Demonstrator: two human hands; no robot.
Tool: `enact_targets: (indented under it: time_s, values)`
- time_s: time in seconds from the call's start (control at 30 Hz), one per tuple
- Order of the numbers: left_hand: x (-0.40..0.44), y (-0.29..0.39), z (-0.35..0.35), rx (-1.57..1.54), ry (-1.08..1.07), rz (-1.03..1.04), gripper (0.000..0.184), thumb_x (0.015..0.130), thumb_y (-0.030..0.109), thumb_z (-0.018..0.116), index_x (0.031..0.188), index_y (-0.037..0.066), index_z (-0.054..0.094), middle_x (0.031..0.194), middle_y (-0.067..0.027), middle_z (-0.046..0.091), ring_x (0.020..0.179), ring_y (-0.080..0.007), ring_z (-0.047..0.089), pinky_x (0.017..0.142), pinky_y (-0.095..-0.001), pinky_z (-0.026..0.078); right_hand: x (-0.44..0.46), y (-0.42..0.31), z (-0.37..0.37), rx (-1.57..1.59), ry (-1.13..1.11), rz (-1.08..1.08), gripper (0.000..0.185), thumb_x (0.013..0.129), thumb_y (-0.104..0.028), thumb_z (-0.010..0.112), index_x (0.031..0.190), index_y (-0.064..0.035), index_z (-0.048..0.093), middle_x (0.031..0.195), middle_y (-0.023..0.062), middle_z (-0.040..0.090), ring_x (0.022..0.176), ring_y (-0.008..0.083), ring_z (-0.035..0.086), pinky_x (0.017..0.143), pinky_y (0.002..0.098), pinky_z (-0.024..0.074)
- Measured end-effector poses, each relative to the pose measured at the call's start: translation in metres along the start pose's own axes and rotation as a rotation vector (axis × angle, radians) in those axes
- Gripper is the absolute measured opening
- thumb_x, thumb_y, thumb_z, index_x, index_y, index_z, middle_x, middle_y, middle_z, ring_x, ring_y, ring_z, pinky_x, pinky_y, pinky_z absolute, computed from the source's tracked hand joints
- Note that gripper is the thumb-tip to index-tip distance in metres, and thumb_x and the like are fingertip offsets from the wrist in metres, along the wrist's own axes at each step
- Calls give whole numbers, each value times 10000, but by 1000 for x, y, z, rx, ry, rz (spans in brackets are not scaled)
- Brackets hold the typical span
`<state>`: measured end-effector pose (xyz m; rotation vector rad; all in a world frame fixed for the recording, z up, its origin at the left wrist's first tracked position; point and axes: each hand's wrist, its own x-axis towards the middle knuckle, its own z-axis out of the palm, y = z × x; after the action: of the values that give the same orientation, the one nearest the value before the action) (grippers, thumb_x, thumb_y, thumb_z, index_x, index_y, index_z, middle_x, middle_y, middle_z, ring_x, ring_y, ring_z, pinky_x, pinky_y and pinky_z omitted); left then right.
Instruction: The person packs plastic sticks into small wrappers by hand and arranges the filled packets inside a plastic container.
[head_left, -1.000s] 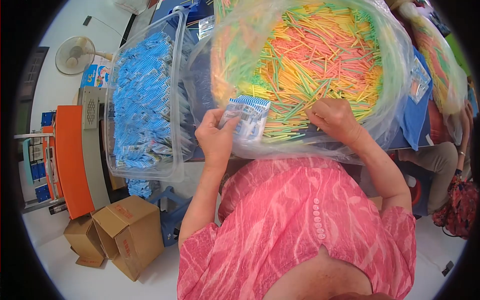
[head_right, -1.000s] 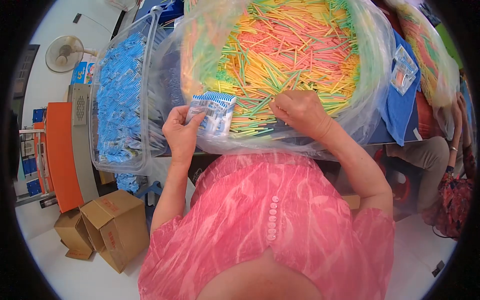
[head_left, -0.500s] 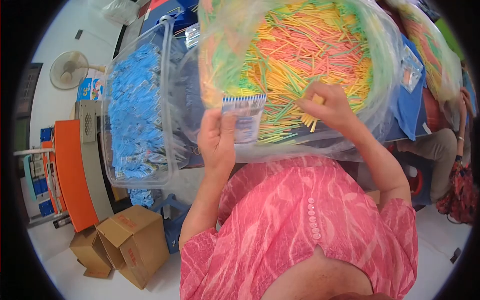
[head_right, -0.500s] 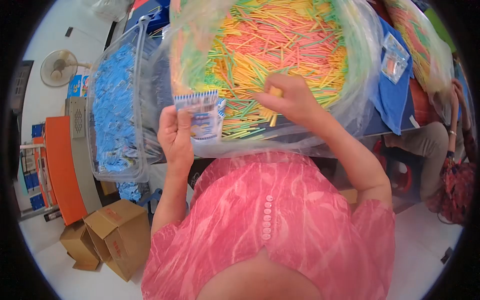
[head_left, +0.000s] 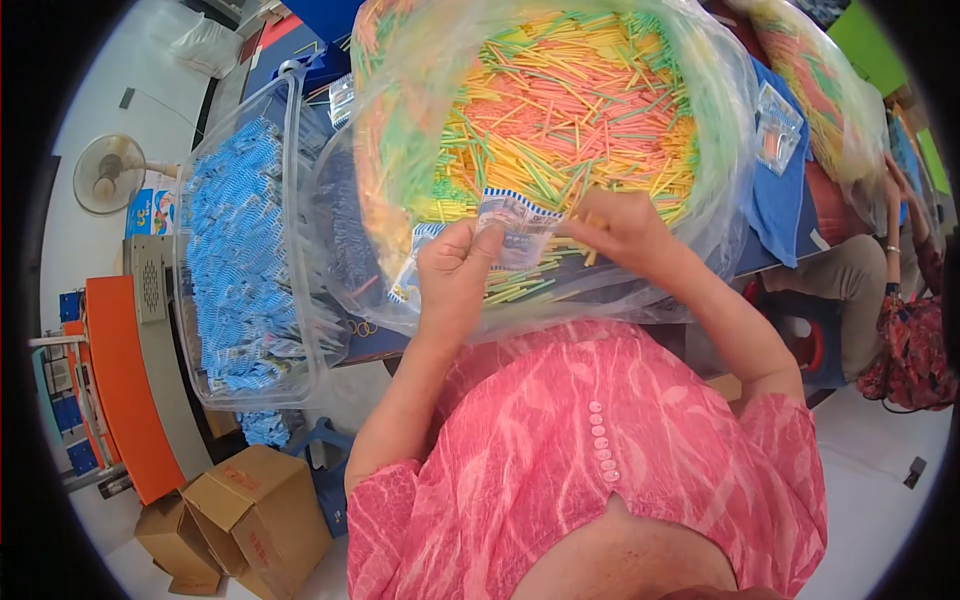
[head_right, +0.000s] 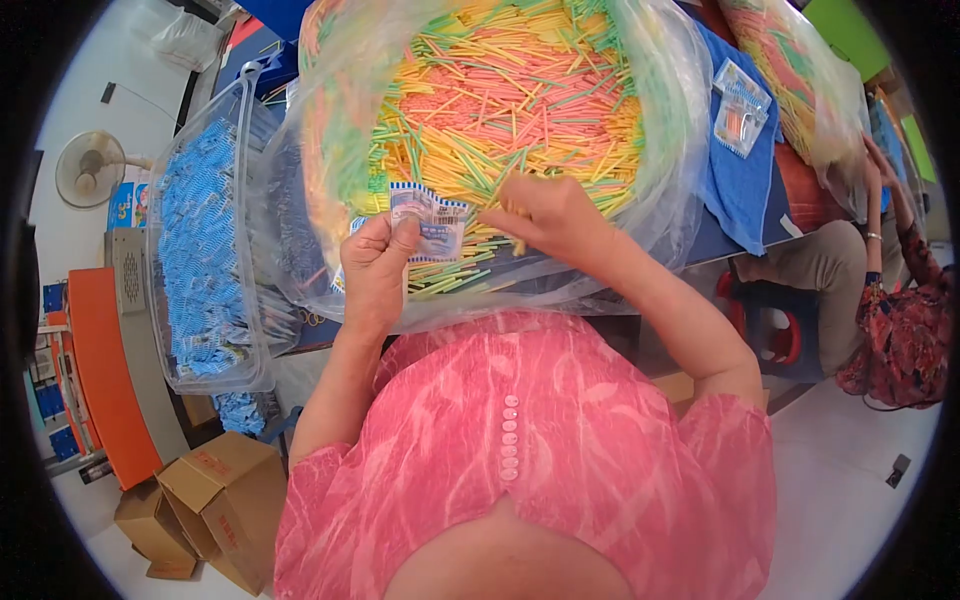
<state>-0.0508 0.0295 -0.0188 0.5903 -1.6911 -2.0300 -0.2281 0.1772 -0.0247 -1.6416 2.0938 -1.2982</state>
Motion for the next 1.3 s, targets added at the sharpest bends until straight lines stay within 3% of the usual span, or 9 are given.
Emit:
enact_targets:
  time_s: [0.03,0.17,0.27,0.33,0.57,0.77,0.83,1.03,1.3]
  values:
    - [0,1,0,-4,5,2,161,939,90,572,1005,-22,666,919,-23,674,807,-53,593,709,-212,486,-6,9,4,-185,-31,-213,258,807,-207,717,689,-27,573,644,119,574,502,246,522,455,339,402]
    - [5,4,0,-76,12,23,121,883,32,632,979,-25,679,862,-30,687,767,-55,601,693,-211,485,-14,9,3,-418,-115,-356,233,815,-174,667,682,-49,522,601,108,529,530,255,570,465,364,425]
    - [7,3,-4,-62,-6,-14,120,853,3,660,967,-24,687,860,-38,694,758,-57,606,690,-211,486,8,-7,-16,-115,8,-85,251,847,-214,644,691,-42,549,601,88,540,525,203,564,456,333,408]
    - [7,4,-2,-28,-32,-46,121,842,-7,670,960,-23,692,861,-41,697,757,-58,609,692,-211,488,31,-37,-36,290,67,241,284,874,-223,624,677,-37,538,610,2,500,549,73,465,499,272,373]
    - [7,14,6,29,-236,-63,130,841,15,674,963,-13,708,879,-24,692,796,-70,606,713,-221,485,60,-61,-39,442,-237,340,341,908,-267,580,670,-36,498,604,-57,413,581,24,388,502,246,309]
    - [6,10,7,78,-305,-86,98,833,30,684,917,-11,714,821,-9,671,757,-59,582,689,-219,466,59,-52,-32,227,-161,155,357,915,-284,597,676,-37,501,577,-23,381,557,44,355,477,271,289]
    - [8,10,7,98,-313,-92,85,831,34,686,898,-11,713,799,-2,661,738,-53,572,672,-215,458,63,-45,-33,68,-146,-139,360,910,-278,612,678,-27,496,566,47,373,505,118,372,466,312,308]
    - [13,7,8,149,-336,-86,62,835,45,686,853,-12,704,767,17,636,704,-39,546,626,-210,441,70,-43,-34,-22,-138,-286,392,889,-279,627,661,-15,448,585,125,384,498,273,410,467,363,340]
    - [17,7,21,-42,-233,-114,132,867,72,662,963,-6,710,829,-3,659,790,-59,587,710,-214,474,70,-45,-34,48,-19,-305,243,786,-236,741,789,-55,579,569,55,421,489,165,409,464,323,340]
